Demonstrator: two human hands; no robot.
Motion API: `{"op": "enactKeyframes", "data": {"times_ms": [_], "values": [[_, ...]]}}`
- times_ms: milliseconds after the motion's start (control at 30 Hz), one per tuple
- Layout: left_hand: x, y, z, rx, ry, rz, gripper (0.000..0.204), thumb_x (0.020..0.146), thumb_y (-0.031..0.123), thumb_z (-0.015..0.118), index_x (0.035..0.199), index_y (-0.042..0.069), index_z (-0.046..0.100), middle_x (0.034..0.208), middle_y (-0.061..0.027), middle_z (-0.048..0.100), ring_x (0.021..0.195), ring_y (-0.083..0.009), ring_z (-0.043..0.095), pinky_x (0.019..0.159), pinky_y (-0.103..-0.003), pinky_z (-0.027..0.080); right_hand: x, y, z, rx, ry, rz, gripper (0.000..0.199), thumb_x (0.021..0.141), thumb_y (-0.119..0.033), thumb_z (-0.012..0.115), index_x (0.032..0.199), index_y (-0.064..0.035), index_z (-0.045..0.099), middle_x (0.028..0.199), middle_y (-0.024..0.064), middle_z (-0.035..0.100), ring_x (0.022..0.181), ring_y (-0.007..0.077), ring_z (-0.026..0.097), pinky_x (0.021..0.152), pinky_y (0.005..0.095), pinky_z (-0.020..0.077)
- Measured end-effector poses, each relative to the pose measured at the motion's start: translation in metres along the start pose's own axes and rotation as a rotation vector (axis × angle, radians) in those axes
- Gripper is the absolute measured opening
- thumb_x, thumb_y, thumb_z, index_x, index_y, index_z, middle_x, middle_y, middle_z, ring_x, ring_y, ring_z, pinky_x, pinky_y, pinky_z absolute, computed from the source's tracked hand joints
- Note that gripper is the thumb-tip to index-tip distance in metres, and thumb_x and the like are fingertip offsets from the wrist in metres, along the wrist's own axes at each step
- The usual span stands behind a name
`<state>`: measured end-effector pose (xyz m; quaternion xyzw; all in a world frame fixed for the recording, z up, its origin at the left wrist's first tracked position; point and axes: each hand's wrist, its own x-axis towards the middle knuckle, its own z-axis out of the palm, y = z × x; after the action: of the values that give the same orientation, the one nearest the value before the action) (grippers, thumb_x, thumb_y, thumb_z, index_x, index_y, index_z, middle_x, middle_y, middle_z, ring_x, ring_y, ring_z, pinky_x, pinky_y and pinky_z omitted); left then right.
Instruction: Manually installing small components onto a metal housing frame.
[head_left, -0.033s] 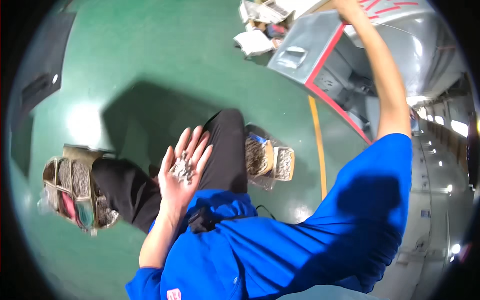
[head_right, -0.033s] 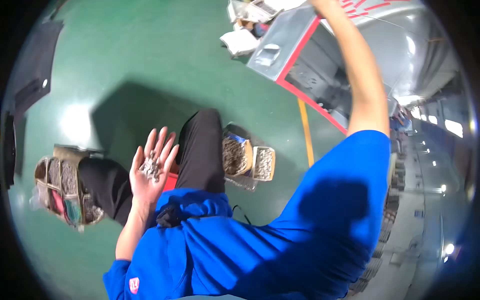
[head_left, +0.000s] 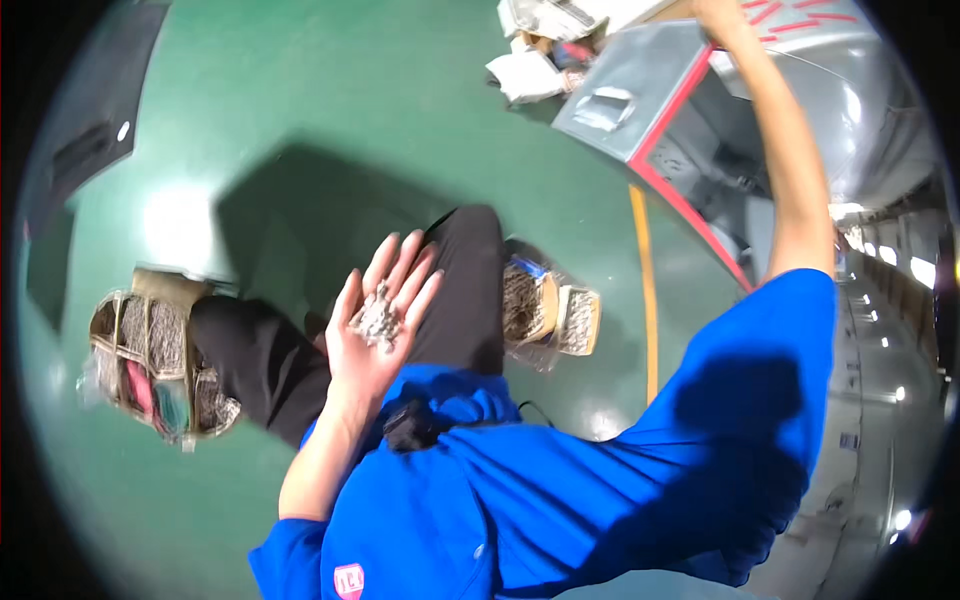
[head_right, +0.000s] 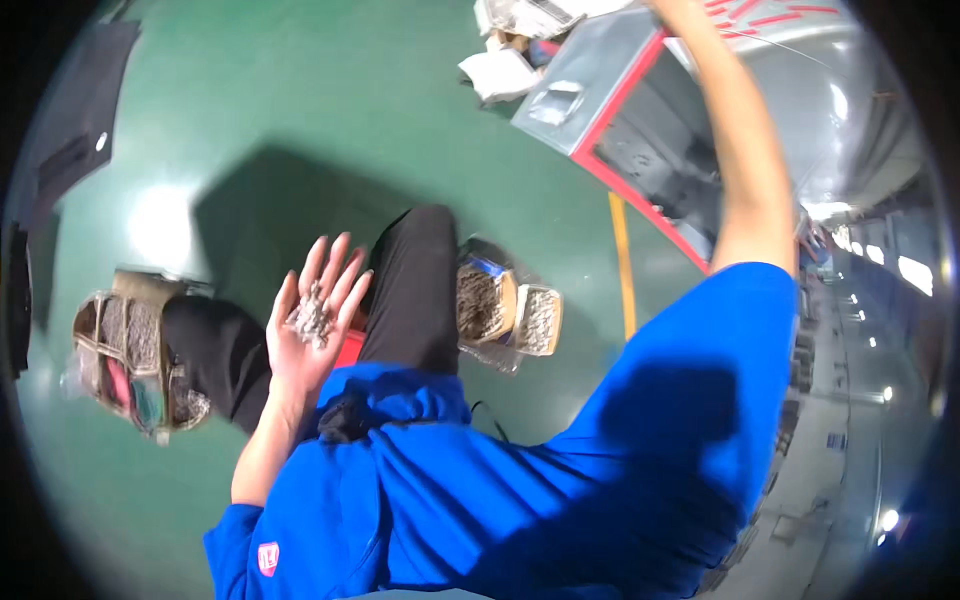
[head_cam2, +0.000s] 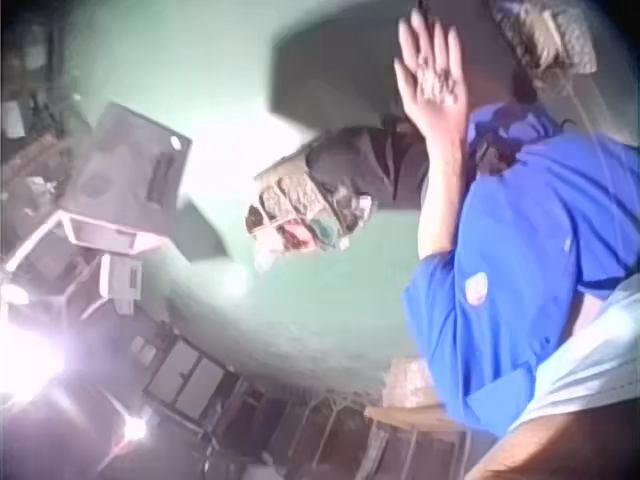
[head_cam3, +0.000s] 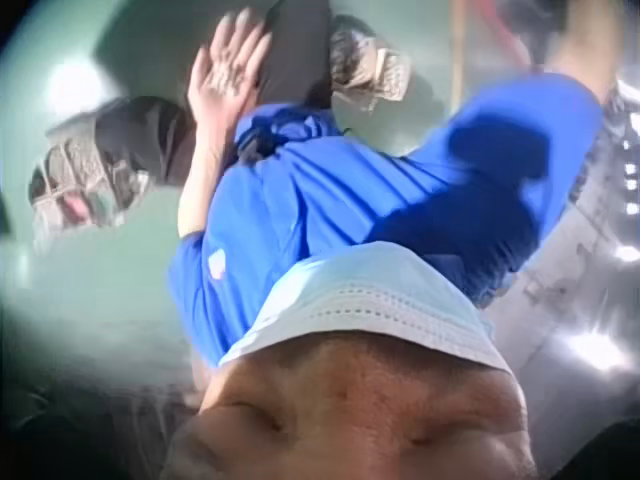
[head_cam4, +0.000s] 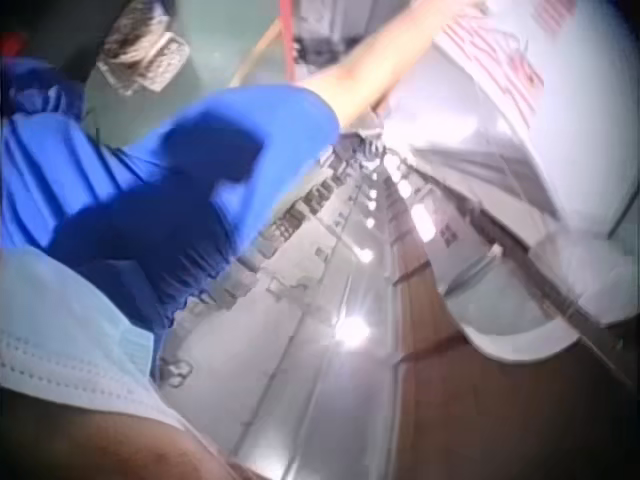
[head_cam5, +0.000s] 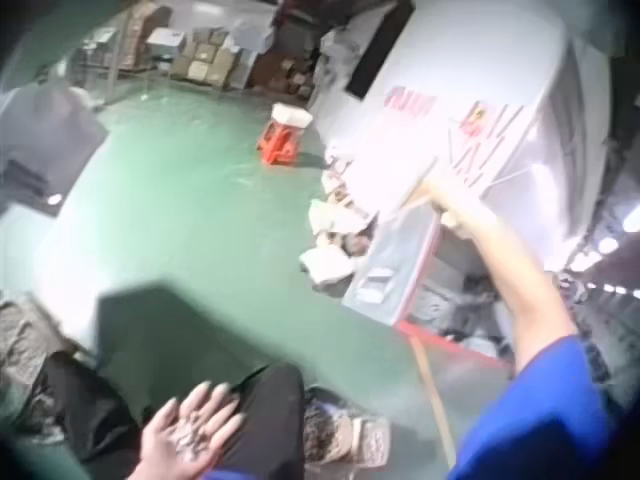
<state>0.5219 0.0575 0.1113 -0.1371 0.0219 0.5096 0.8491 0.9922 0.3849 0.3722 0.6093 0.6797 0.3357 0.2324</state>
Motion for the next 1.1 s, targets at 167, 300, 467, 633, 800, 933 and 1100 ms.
{"op": "enactKeyframes", "data": {"times_ms": [167,300,467,633,800,933,1100], "values": [[0.005,0.007,0.009,-0.129,-0.046,-0.082,0.053,0.098,0.028,0.036,0.145,0.004,0.027,0.152,-0.018,0.021,0.141,-0.035,0.016,0.116,-0.05,0.015,0.002,0.063,0.063,-0.363,-0.085,-0.09,0.038,0.091,-0.033,0.05,0.073,-0.0004,0.058,0.091,0.0177,0.067,0.084,0.0353,0.065,0.066,0.0455,0.0529],[0.002,0.011,0.019,-0.062,-0.121,0.004,0.055,0.099,0.031,0.035,0.144,0.001,0.026,0.15,-0.0202,0.023,0.14,-0.0343,0.02,0.116,-0.049,0.019,-0.009,-0.048,-0.035,-0.216,0.258,-0.115,0.025,0.088,-0.024,0.057,0.082,0.0,0.062,0.09,0.0144,0.067,0.082,0.0329,0.066,0.069,0.0419,0.0537],[0.005,0.006,0.029,-0.122,-0.144,-0.063,0.057,0.098,0.031,0.037,0.143,-0.002,0.026,0.15,-0.0215,0.024,0.14,-0.0342,0.021,0.116,-0.05,0.019,-0.129,-0.226,-0.16,1.278,0.257,-0.632,0.014,0.082,-0.011,0.066,0.091,-0.0015,0.066,0.086,0.01,0.064,0.077,0.0294,0.064,0.071,0.037,0.0524],[-0.001,0.015,0.017,-0.183,-0.163,-0.167,0.042,0.098,0.032,0.039,0.124,0.0,0.049,0.122,-0.0164,0.056,0.116,-0.0279,0.052,0.103,-0.044,0.038,-0.192,-0.331,-0.188,1.252,0.396,-1.146,0.016,0.069,-0.019,0.071,0.08,-0.0112,0.062,0.08,0.0018,0.056,0.081,0.0229,0.055,0.071,0.0353,0.0453],[-0.009,0.014,0.026,-0.17,-0.025,-0.142,0.029,0.097,0.03,0.045,0.104,0.006,0.06,0.1,-0.0081,0.064,0.094,-0.0189,0.061,0.079,-0.035,0.049,-0.203,-0.35,-0.182,1.18,0.396,-1.214,0.017,0.067,-0.011,0.07,0.081,-0.007,0.061,0.092,0.0046,0.064,0.089,0.0234,0.061,0.074,0.0341,0.0499],[-0.01,0.019,0.014,-0.177,-0.061,-0.119,0.028,0.097,0.023,0.043,0.113,0.005,0.056,0.109,-0.0089,0.064,0.099,-0.0168,0.061,0.089,-0.034,0.048,-0.203,-0.359,-0.188,1.034,0.484,-1.274,0.013,0.068,-0.012,0.06,0.074,-0.0036,0.051,0.082,0.0074,0.057,0.084,0.0233,0.059,0.073,0.0351,0.0511],[-0.003,0.019,0.005,-0.147,-0.155,-0.068,0.034,0.097,0.023,0.04,0.121,0.002,0.053,0.124,-0.0141,0.057,0.115,-0.0231,0.054,0.101,-0.042,0.041,-0.186,-0.351,-0.196,1.093,0.389,-1.286,0.018,0.068,-0.012,0.063,0.077,-0.0026,0.051,0.078,0.0071,0.054,0.077,0.0236,0.056,0.067,0.0344,0.0497]]}}
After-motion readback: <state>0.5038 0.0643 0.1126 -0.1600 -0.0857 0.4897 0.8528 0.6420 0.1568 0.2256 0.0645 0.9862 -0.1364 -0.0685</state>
